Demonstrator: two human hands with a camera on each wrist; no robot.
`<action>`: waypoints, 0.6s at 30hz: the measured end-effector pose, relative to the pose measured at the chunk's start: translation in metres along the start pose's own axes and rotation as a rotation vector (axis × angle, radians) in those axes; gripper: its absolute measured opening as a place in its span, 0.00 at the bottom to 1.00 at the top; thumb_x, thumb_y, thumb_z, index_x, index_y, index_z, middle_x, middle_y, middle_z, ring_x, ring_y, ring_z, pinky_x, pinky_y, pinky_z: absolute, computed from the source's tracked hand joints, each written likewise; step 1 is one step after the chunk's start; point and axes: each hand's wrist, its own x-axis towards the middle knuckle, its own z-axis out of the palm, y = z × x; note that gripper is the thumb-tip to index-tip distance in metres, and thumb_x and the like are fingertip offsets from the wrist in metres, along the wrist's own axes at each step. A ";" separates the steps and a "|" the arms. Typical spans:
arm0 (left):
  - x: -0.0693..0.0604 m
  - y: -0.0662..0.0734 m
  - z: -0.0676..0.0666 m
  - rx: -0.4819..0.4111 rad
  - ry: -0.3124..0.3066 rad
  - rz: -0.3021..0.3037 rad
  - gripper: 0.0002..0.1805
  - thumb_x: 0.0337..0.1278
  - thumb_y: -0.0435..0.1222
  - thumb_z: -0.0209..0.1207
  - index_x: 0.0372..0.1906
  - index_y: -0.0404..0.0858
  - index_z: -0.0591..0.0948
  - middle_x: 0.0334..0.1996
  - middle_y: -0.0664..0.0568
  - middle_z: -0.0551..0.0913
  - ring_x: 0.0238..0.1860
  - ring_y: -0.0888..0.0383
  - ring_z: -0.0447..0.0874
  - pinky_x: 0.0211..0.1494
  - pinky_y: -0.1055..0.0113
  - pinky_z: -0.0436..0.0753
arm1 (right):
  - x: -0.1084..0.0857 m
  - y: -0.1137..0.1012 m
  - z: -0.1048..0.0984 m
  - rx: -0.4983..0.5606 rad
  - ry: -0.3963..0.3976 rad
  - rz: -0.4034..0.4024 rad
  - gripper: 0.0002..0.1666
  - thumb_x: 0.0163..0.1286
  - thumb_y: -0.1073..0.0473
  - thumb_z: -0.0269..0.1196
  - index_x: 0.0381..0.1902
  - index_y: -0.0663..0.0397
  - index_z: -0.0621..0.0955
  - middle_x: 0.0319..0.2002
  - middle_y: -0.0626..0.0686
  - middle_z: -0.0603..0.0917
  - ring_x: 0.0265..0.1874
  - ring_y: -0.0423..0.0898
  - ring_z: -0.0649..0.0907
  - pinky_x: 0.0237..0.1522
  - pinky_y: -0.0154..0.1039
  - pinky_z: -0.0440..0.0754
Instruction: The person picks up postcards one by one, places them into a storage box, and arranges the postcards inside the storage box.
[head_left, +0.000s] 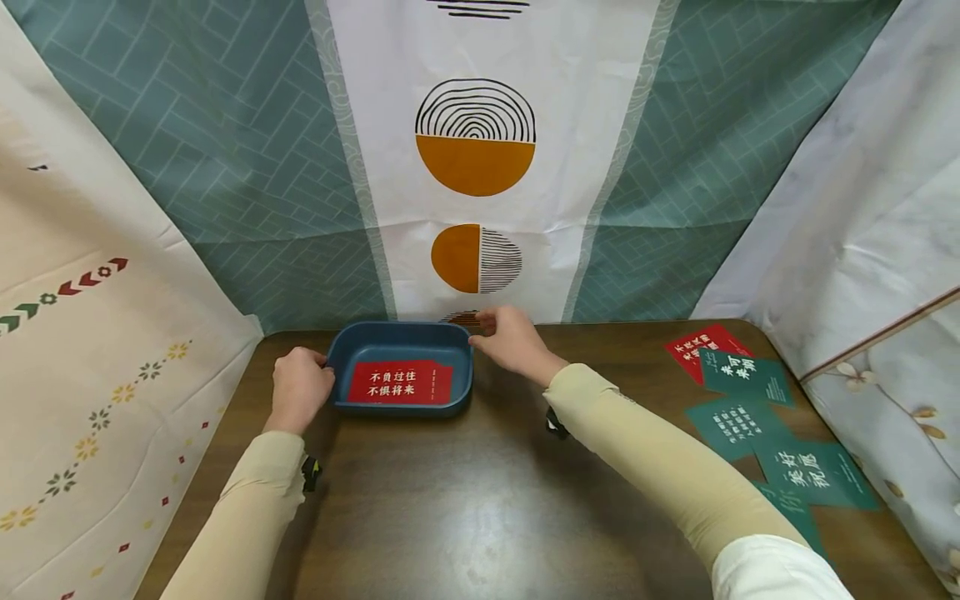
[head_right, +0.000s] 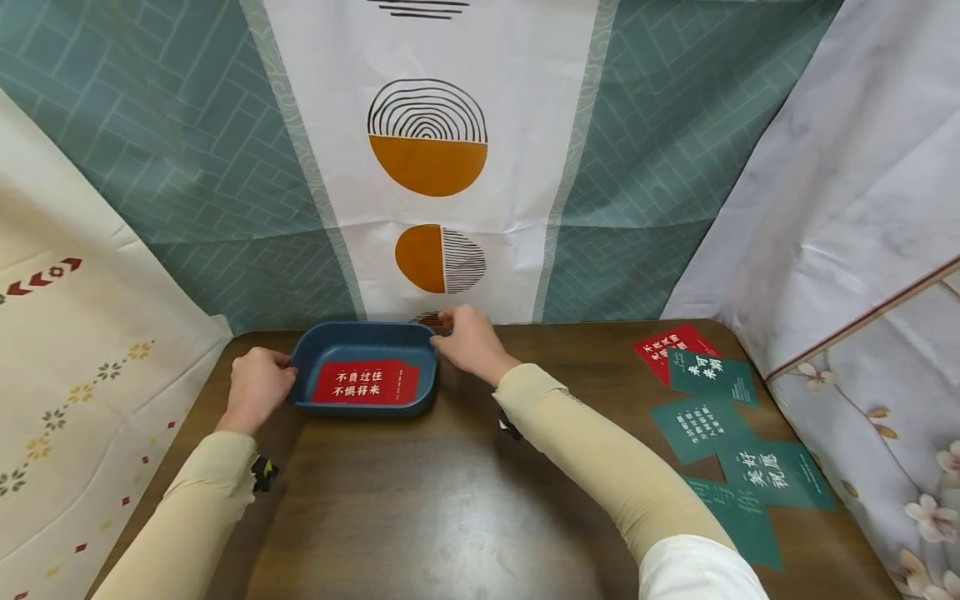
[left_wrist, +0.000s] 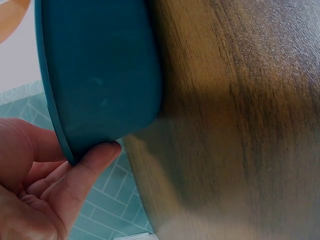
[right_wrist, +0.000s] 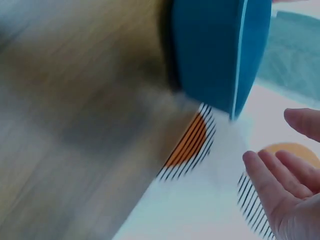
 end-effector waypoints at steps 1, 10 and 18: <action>0.000 0.000 0.000 0.001 0.000 -0.002 0.16 0.54 0.34 0.55 0.42 0.26 0.83 0.39 0.31 0.84 0.38 0.36 0.80 0.40 0.48 0.82 | -0.001 0.005 -0.005 -0.014 0.018 0.002 0.25 0.57 0.54 0.66 0.52 0.59 0.79 0.49 0.57 0.83 0.48 0.50 0.82 0.52 0.43 0.79; -0.001 0.000 -0.001 0.011 0.023 0.023 0.15 0.53 0.34 0.55 0.40 0.27 0.84 0.38 0.32 0.84 0.37 0.34 0.80 0.41 0.45 0.80 | -0.021 0.074 -0.048 -0.161 0.069 0.159 0.36 0.61 0.44 0.62 0.63 0.56 0.71 0.62 0.55 0.75 0.62 0.53 0.73 0.59 0.50 0.73; -0.001 0.001 0.001 0.019 0.035 0.049 0.15 0.52 0.33 0.55 0.39 0.27 0.84 0.36 0.33 0.85 0.36 0.35 0.81 0.39 0.47 0.80 | -0.044 0.153 -0.078 -0.321 -0.002 0.352 0.55 0.63 0.36 0.55 0.69 0.74 0.52 0.70 0.77 0.46 0.69 0.74 0.46 0.66 0.67 0.50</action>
